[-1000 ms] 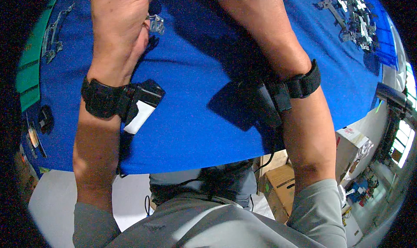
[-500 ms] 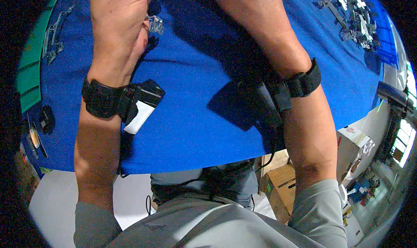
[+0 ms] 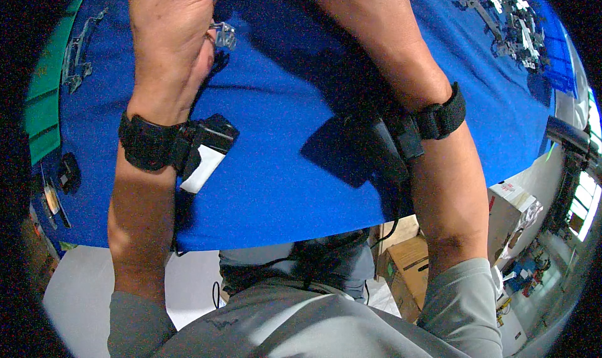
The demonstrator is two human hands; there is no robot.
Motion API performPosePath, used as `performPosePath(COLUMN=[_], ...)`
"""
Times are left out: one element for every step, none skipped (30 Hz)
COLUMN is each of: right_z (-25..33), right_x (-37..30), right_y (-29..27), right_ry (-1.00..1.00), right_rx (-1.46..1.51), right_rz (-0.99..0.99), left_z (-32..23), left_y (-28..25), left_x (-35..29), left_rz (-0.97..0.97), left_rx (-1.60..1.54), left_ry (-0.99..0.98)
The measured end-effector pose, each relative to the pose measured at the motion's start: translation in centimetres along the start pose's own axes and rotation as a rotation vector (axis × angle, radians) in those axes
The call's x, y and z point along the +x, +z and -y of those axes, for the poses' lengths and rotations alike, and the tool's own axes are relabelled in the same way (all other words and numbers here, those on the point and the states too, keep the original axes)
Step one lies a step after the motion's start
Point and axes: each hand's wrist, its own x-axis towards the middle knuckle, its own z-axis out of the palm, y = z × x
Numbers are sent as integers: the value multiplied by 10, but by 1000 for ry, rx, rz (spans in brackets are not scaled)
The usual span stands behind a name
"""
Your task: The person assembles metal components by inserting a small pin into a bracket using a thin tool, then picks up another bracket from a pile to repeat the process.
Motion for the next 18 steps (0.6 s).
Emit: performPosePath(right_z=[0, 0, 4, 10, 17, 22, 18, 11, 7, 4, 2, 2, 3, 3, 3, 4, 6, 7], right_x=[0, -1, -2, -2, -1, -1, -1, -2, -3, -4, -4, -4, -4, -4, -5, -4, -2, -1], right_y=[1, 2, 4, 5, 6, 8, 6, 3, 3, 5, 7, 8, 8, 8, 7, 5, 3, 3], right_ry=[0, -62, -123, -122, -16, 91, 91, -25, -140, -140, -111, -82, -83, -93, -102, -100, -52, -6], right_rx=[3, 27, 48, 47, 135, 222, 221, 86, -47, -45, 18, 79, 80, 76, 69, 66, 50, 40], right_rz=[1, -8, -17, -17, -46, -76, -77, -49, -19, -19, -40, -60, -60, -54, -50, -51, -40, -28], left_z=[1, 1, 3, 3, 3, 3, 3, 2, 1, 0, -2, -5, -7, -7, -5, -4, -3, -2], left_y=[-1, -2, -3, -4, -4, -4, -4, -3, -3, -3, -1, 4, 7, 6, 7, 8, 7, 5], left_x=[0, 1, 3, 5, 5, 5, 5, 4, 2, 0, 1, 3, 4, 4, 4, 5, 3, 0], left_rz=[-2, -3, -2, -1, -1, 0, 0, 1, 9, 18, 17, -38, -94, -95, -96, -98, -96, -53], left_rx=[12, 15, 20, 24, 23, 24, 25, 25, 16, 6, 9, 50, 91, 92, 89, 86, 83, 54], left_ry=[3, 3, -6, -15, -15, -15, -16, -15, -6, 4, 4, -58, -120, -119, -121, -122, -123, -68])
